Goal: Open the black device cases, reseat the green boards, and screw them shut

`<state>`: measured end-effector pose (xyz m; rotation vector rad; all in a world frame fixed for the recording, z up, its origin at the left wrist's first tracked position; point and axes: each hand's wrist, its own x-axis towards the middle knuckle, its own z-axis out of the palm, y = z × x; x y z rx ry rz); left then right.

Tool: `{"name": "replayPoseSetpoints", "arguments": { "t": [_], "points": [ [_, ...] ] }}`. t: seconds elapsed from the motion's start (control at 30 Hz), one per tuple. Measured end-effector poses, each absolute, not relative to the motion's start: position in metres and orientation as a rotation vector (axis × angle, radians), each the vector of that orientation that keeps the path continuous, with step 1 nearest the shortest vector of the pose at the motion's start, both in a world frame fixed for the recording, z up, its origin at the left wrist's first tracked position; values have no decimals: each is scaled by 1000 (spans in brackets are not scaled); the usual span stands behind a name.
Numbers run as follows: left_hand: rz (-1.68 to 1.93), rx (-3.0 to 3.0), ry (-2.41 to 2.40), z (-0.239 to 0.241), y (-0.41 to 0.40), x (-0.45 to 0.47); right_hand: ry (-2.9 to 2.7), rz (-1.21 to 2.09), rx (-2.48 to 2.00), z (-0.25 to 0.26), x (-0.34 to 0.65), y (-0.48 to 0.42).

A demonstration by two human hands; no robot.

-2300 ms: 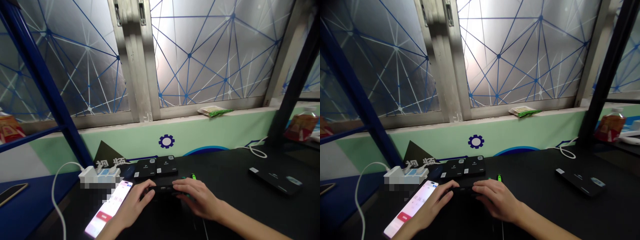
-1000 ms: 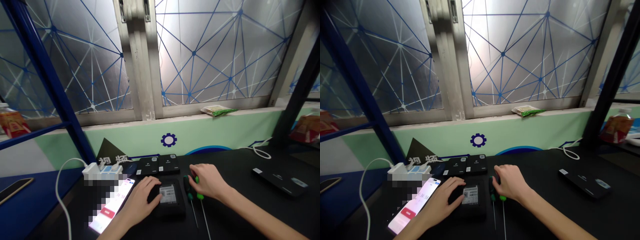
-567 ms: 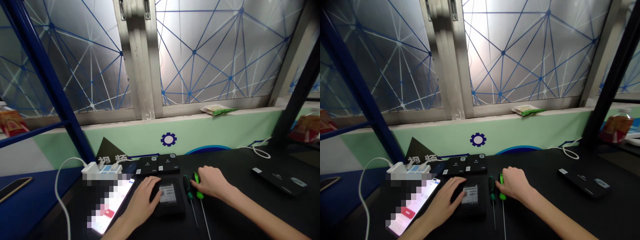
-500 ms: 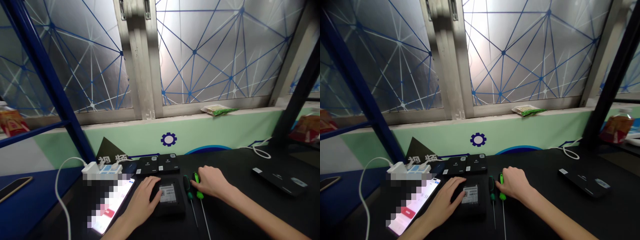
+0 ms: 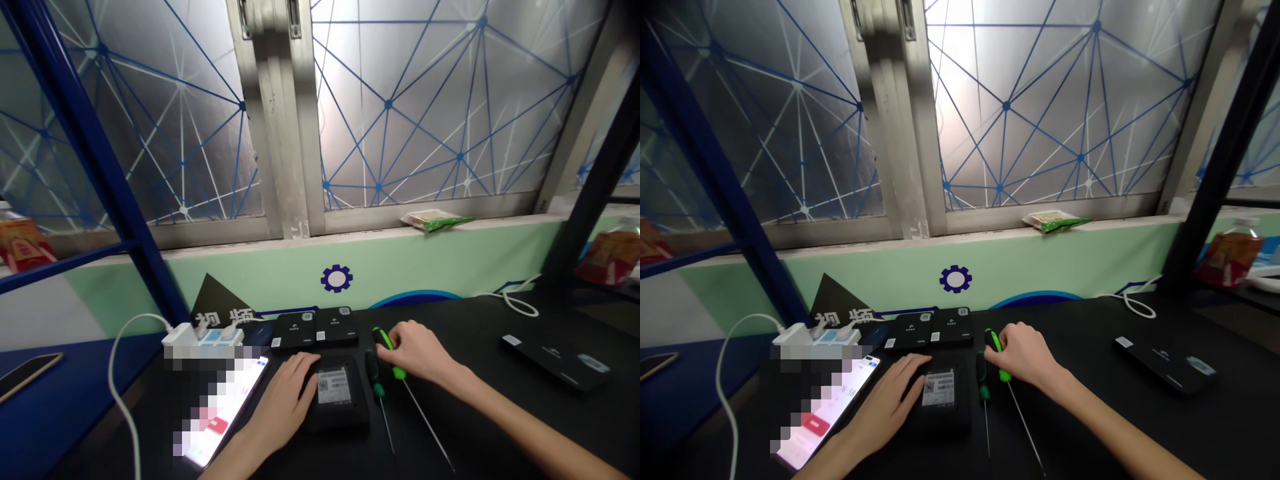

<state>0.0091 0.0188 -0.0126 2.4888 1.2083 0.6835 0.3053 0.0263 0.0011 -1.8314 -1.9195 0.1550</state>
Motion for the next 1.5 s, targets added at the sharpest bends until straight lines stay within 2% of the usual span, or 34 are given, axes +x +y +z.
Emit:
{"name": "replayPoseSetpoints", "arguments": {
  "t": [0.2,0.37,0.5,0.73,1.3,1.5],
  "points": [
    [664,2476,1211,-12,18,9,-1634,425,-1204,-2,311,28],
    [662,2474,1202,-11,18,8,-1299,513,-998,-3,309,31],
    [644,2483,1208,-11,18,7,-1215,504,-929,0,299,30],
    [620,2483,1208,-6,14,6,-1423,557,-856,-1,286,25],
    [636,2529,1184,-8,16,5,-1763,374,-910,31,271,26],
    [643,2559,1191,-10,17,4,-1857,602,-890,38,252,36]
  ]
}}
